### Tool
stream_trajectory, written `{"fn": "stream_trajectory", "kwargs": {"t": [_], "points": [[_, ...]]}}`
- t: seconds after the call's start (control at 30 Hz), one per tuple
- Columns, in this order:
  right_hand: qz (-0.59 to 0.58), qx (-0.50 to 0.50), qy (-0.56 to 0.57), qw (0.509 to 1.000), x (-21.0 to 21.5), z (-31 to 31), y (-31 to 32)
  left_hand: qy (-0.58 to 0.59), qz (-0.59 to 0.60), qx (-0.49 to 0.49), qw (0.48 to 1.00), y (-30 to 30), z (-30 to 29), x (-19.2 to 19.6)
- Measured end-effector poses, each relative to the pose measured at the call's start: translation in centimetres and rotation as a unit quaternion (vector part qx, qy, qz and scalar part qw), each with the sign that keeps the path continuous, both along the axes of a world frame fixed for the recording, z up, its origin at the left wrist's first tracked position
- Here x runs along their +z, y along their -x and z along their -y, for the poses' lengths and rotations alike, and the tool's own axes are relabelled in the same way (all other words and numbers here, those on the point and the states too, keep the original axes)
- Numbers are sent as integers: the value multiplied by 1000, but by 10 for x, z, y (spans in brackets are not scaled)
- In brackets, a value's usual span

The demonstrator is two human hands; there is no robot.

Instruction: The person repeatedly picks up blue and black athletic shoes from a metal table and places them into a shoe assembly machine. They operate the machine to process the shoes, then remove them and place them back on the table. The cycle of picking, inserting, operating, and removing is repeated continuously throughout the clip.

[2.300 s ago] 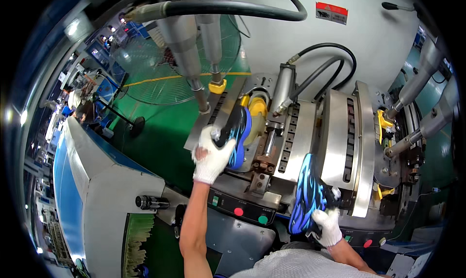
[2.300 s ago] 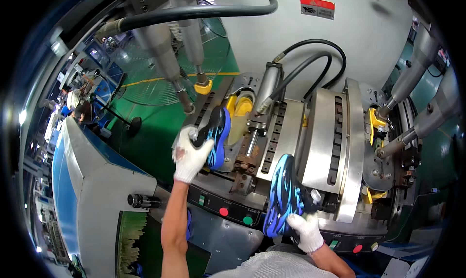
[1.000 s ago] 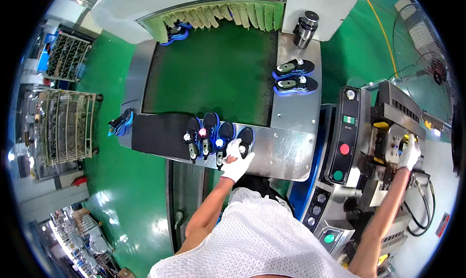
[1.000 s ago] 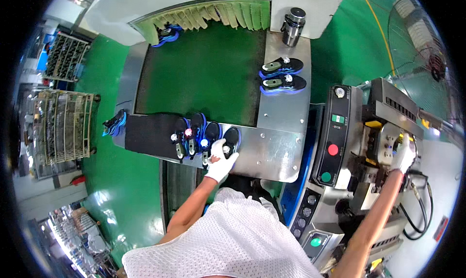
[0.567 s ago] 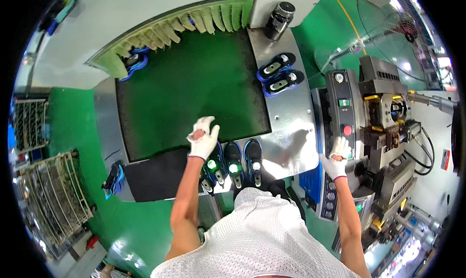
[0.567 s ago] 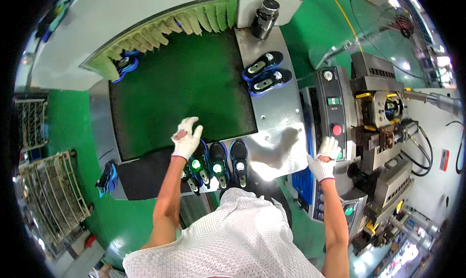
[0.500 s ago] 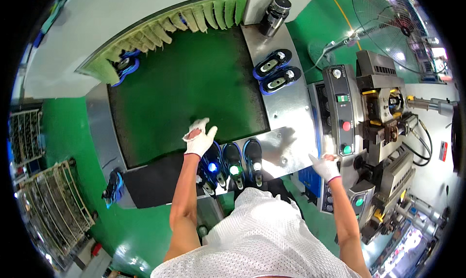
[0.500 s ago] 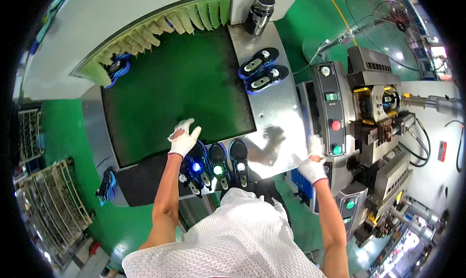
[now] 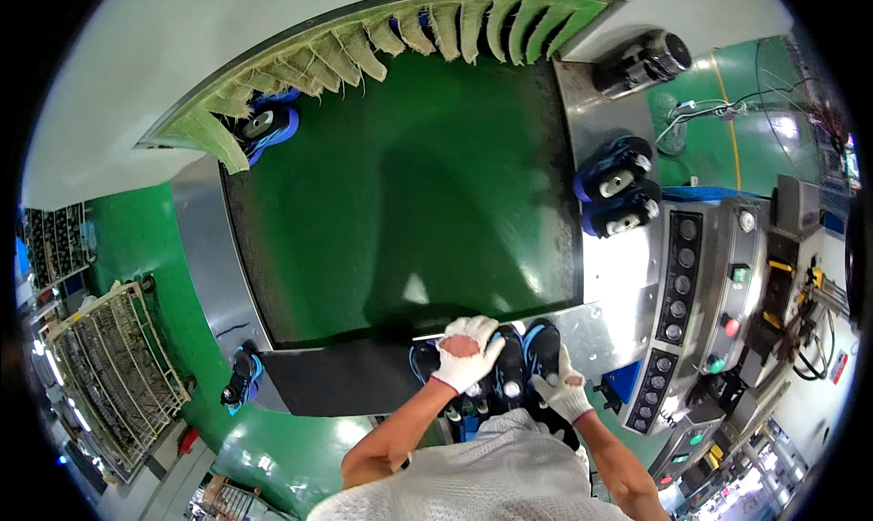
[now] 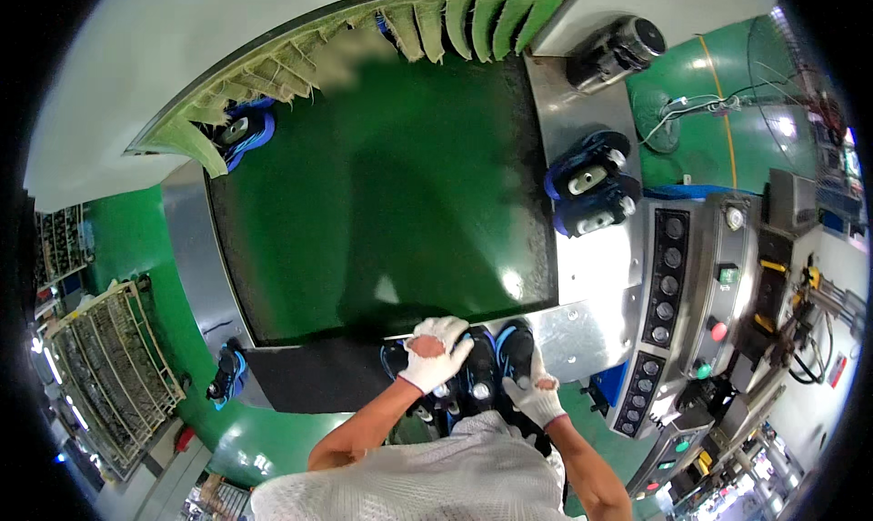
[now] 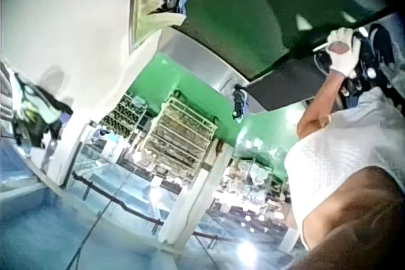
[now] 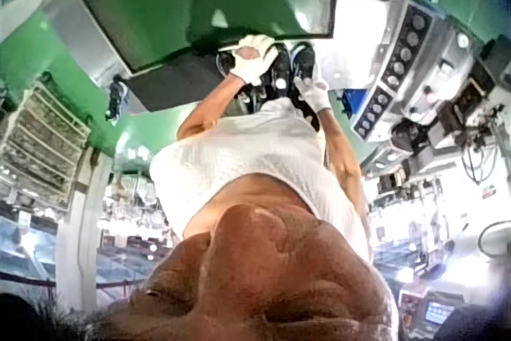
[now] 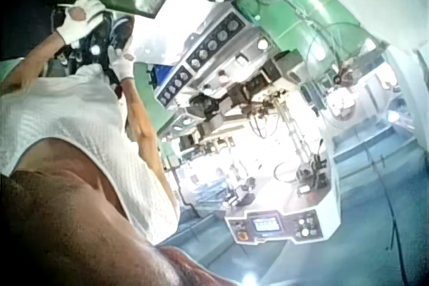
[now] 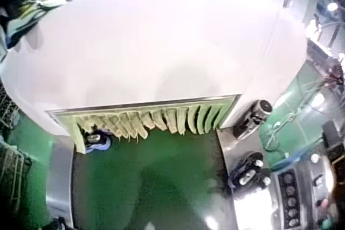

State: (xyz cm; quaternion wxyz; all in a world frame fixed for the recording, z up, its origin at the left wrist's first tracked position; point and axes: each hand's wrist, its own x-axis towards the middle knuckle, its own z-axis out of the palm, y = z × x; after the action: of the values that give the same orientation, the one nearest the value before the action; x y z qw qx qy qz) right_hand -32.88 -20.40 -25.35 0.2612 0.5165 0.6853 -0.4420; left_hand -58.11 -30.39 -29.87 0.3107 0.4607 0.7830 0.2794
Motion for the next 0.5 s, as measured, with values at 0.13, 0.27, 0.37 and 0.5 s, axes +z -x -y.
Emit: {"fn": "stream_trajectory", "kwargs": {"t": [0.13,0.27,0.37,0.5], "points": [[-62,30,-81,994,-18,5,-18,18,104,-10,994,57,-2,-10],[-28,-39,-24,999,-4,2,2,-83,-281,124,948,274,-54,2],[-3,-12,-28,1000,-7,2,-5,-34,-516,147,843,435,-67,16],[63,-23,13,998,-7,4,-6,218,-354,261,871,532,-53,-24]]}}
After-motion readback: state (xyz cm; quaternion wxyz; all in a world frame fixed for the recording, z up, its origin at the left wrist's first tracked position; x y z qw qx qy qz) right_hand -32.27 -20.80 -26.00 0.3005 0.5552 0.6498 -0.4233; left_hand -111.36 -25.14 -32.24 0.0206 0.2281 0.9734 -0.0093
